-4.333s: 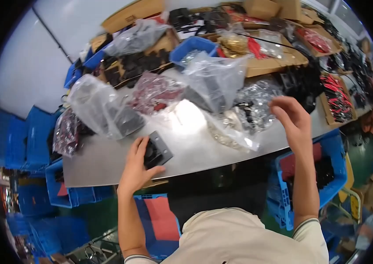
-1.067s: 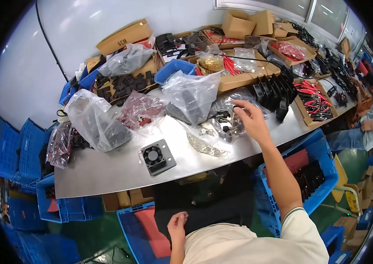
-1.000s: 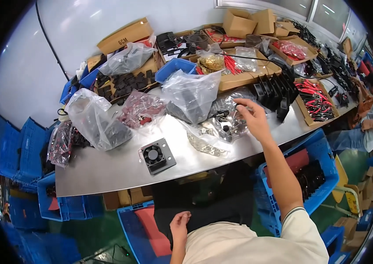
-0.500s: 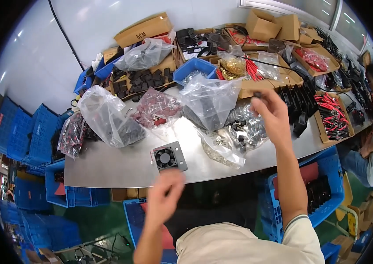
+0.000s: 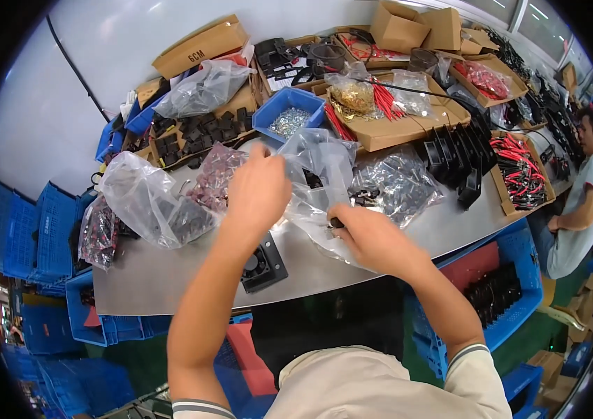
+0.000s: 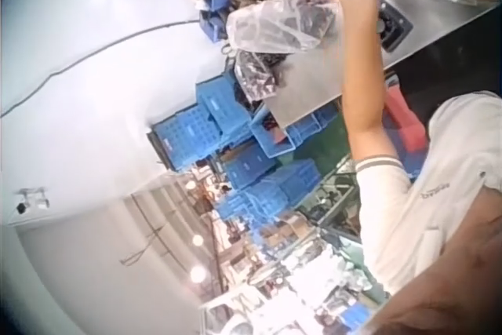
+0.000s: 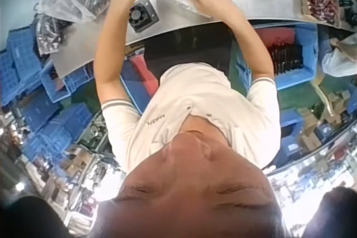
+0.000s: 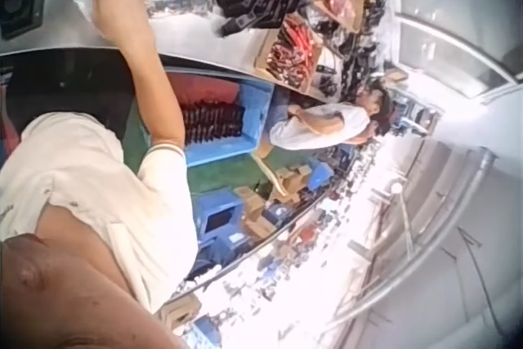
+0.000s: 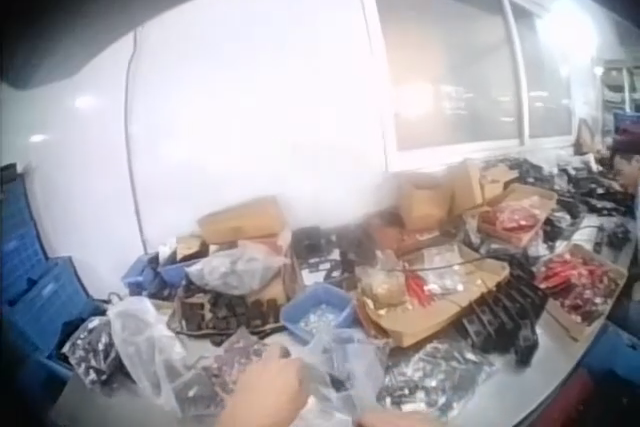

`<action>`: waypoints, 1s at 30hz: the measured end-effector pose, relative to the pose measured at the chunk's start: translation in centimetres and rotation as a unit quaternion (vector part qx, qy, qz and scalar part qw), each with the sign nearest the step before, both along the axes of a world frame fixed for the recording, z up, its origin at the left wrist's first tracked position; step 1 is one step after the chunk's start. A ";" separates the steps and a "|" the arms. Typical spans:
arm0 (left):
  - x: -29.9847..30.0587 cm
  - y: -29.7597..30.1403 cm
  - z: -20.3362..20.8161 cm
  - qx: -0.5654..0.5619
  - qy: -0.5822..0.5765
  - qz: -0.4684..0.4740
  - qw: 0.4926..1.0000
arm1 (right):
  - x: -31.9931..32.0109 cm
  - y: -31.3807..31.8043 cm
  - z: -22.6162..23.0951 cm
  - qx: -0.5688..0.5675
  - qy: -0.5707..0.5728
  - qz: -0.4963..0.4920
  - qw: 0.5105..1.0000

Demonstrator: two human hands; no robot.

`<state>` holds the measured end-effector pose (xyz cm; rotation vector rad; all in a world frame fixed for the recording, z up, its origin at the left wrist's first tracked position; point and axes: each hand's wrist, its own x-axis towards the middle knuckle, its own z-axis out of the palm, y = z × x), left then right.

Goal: Assembling cooling fans into brackets and packaging them into plastic bags within a factory setting.

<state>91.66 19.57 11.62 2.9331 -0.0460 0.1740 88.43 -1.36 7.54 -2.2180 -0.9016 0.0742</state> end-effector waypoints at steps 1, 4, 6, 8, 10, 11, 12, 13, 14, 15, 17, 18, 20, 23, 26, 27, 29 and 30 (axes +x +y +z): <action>-0.6 -0.5 -0.2 -0.039 -0.055 -0.011 0.998 | -0.2 0.2 0.0 0.009 -0.004 0.003 1.000; -0.5 -1.2 -0.8 -0.007 -0.194 -0.099 0.976 | 0.0 0.0 0.5 0.055 0.010 -0.016 0.998; 0.6 -1.3 -0.5 0.026 -0.205 -0.112 0.972 | 0.6 -0.3 1.2 0.094 0.028 -0.040 0.994; 1.9 -1.4 -0.8 -0.038 -0.099 -0.237 0.966 | 1.3 -0.5 1.9 0.112 0.086 -0.094 0.985; 3.8 -2.2 -2.0 0.004 -0.082 -0.239 0.968 | 1.7 -0.6 0.9 0.154 0.084 -0.100 0.979; 4.4 -2.4 -2.8 0.046 -0.064 -0.233 0.969 | 1.7 -0.5 0.6 0.167 0.083 -0.102 0.977; 4.9 -2.8 -3.1 0.046 -0.065 -0.241 0.967 | 1.9 -0.6 0.2 0.179 0.082 -0.109 0.974; 5.3 -2.9 -3.3 0.053 -0.061 -0.239 0.968 | 1.9 -0.8 -0.2 0.182 0.080 -0.108 0.974; 5.7 -2.9 -3.5 0.061 -0.057 -0.235 0.968 | 2.0 -0.9 -0.5 0.182 0.078 -0.115 0.973; 5.8 -2.8 -3.7 0.073 -0.063 -0.239 0.966 | 2.0 -0.9 -0.8 0.209 0.088 -0.111 0.968; 5.4 -3.3 -4.5 0.097 -0.094 -0.238 0.962 | 1.7 -1.2 -1.1 0.270 0.108 -0.112 0.950; 5.1 -3.4 -4.6 0.121 -0.125 -0.228 0.958 | 1.5 -1.3 -1.0 0.271 0.108 -0.113 0.950; 5.2 -2.9 -4.4 0.119 -0.102 -0.222 0.962 | 1.2 -1.8 -0.7 0.332 0.139 -0.144 0.922; 4.3 -1.6 -3.2 -0.002 -0.109 -0.225 0.968 | 0.1 -2.5 0.3 0.376 0.175 -0.162 0.895; 1.1 -0.1 -0.1 -0.210 -0.088 -0.199 0.953 | -0.7 -3.8 0.5 0.386 0.082 -0.164 0.904; -0.6 1.0 0.2 -0.413 -0.035 -0.148 0.898 | -1.2 -3.6 1.4 0.431 0.115 -0.161 0.880; -3.8 2.6 -0.3 -0.666 0.057 -0.065 0.741 | -2.0 -3.9 2.4 0.479 0.151 -0.160 0.850; -5.4 2.6 -0.3 -0.689 0.045 -0.058 0.721 | -2.5 -3.6 2.8 0.507 0.158 -0.140 0.835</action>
